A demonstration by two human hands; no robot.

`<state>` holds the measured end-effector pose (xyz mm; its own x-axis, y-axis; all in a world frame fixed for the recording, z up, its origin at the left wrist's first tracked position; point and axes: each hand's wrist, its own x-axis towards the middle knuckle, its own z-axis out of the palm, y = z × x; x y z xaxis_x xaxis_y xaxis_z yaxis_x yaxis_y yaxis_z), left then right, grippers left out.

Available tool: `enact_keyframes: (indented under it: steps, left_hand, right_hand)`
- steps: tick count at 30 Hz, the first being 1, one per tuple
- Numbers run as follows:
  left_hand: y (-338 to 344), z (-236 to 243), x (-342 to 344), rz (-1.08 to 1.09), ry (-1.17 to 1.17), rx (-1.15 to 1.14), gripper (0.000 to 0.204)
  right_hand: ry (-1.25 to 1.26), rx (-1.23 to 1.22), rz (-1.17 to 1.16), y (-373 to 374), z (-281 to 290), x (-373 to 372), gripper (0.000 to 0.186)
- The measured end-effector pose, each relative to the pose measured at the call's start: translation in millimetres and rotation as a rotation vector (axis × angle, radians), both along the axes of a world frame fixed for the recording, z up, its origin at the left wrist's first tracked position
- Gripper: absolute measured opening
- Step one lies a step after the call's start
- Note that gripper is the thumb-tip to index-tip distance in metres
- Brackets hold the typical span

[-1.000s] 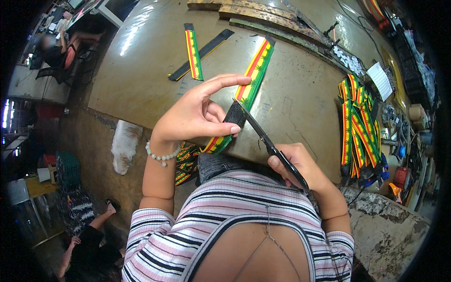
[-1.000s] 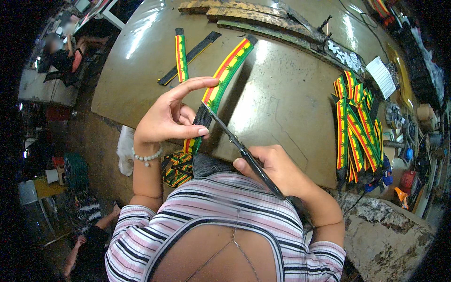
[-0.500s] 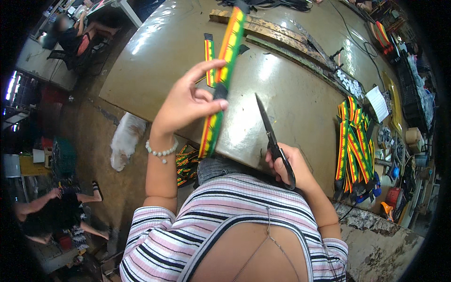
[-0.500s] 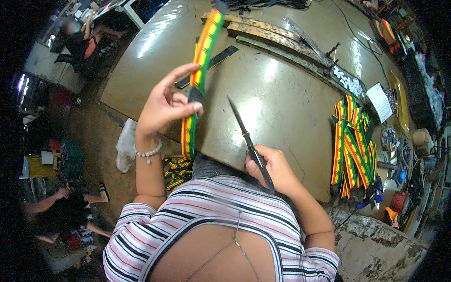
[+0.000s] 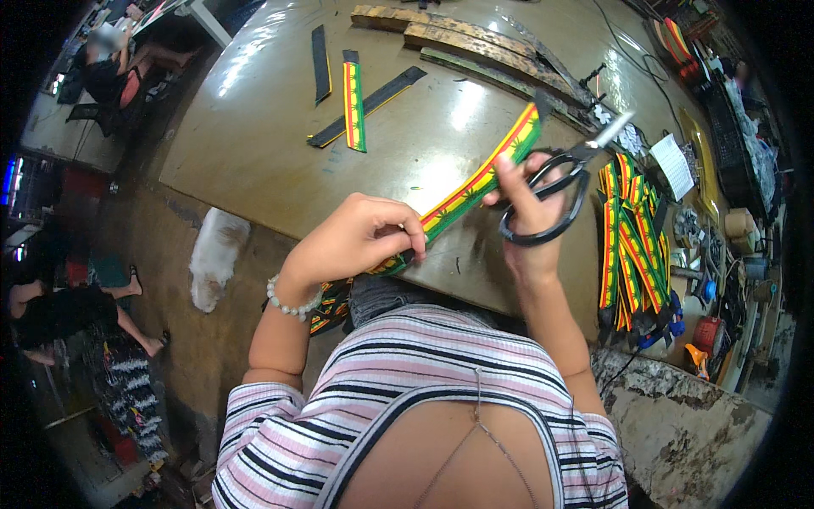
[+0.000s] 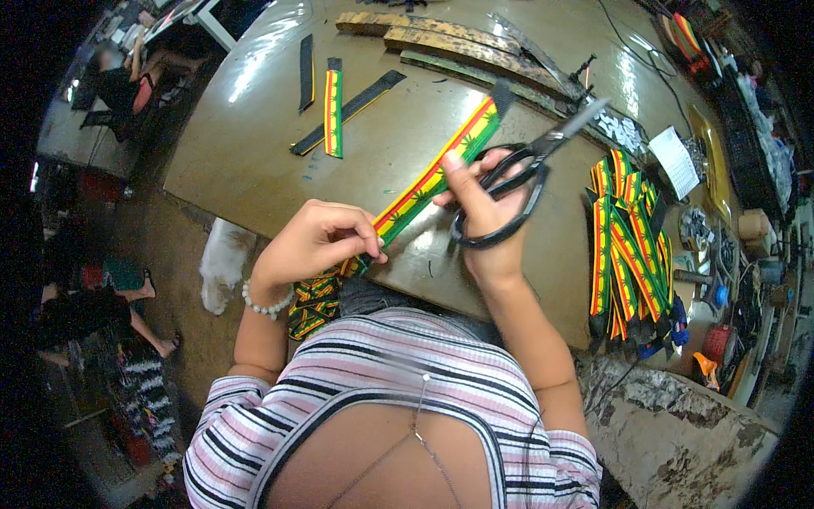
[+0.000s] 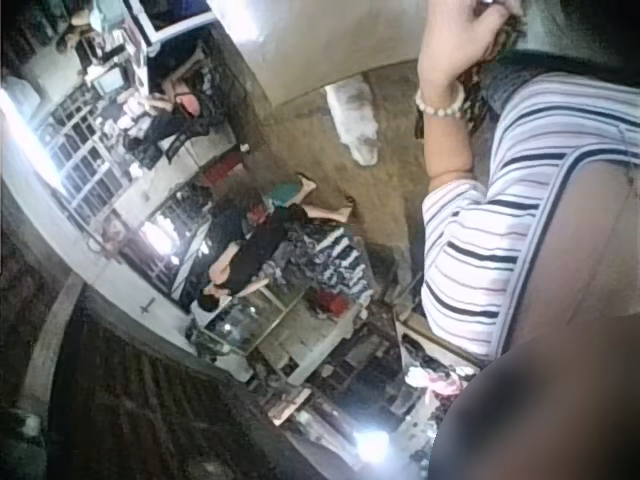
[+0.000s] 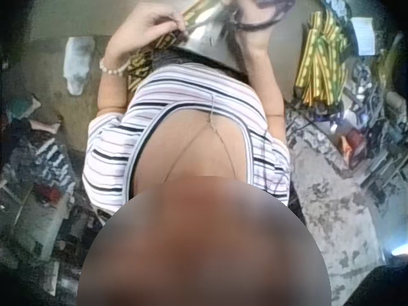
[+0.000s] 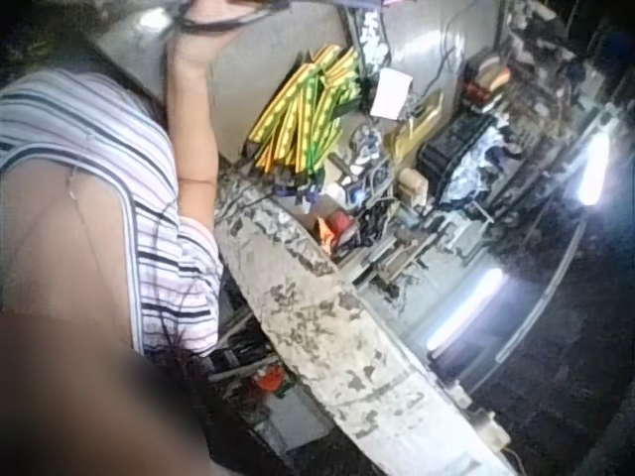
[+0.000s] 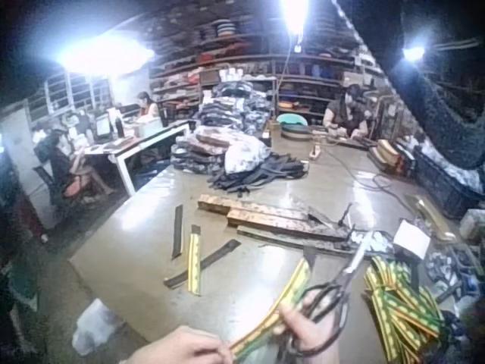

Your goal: The person uses scissors to cut a long strip of green, yellow, and red patterned fabric into shorter segments. They repeatedly pick up the strip, cut a piece, and place it on the table, continuing this cycle throughout the clip.

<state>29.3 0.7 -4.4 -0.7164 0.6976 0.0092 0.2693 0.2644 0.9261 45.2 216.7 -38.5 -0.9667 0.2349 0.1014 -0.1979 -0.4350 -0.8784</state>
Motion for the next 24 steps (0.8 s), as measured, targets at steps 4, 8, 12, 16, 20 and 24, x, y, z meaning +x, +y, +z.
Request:
enact_keyframes:
  steps: [4,8,12,16,20,24]
  left_hand:
    - [-9,-3,-2,0.123,-0.128,0.182,0.02]
    - [-11,26,-9,0.255,-0.191,0.386,0.048]
    - [-17,42,-12,0.273,-0.298,0.258,0.06]
    - [-14,30,-11,0.255,-0.37,0.254,0.065]
    - [-11,23,-11,0.223,-0.4,0.331,0.069]
    - [-14,22,-12,0.209,-0.44,0.314,0.068]
  right_hand:
    - [-0.027,-0.075,0.328,13,-7,5,0.047]
    - [-0.394,0.377,0.677,14,-17,40,0.05]
    - [-0.13,0.682,0.881,22,-10,52,0.049]
    - [-0.082,0.763,0.86,19,1,43,0.048]
    - [-0.07,0.76,0.853,17,11,35,0.048]
    - [-0.006,0.801,0.882,22,20,33,0.052]
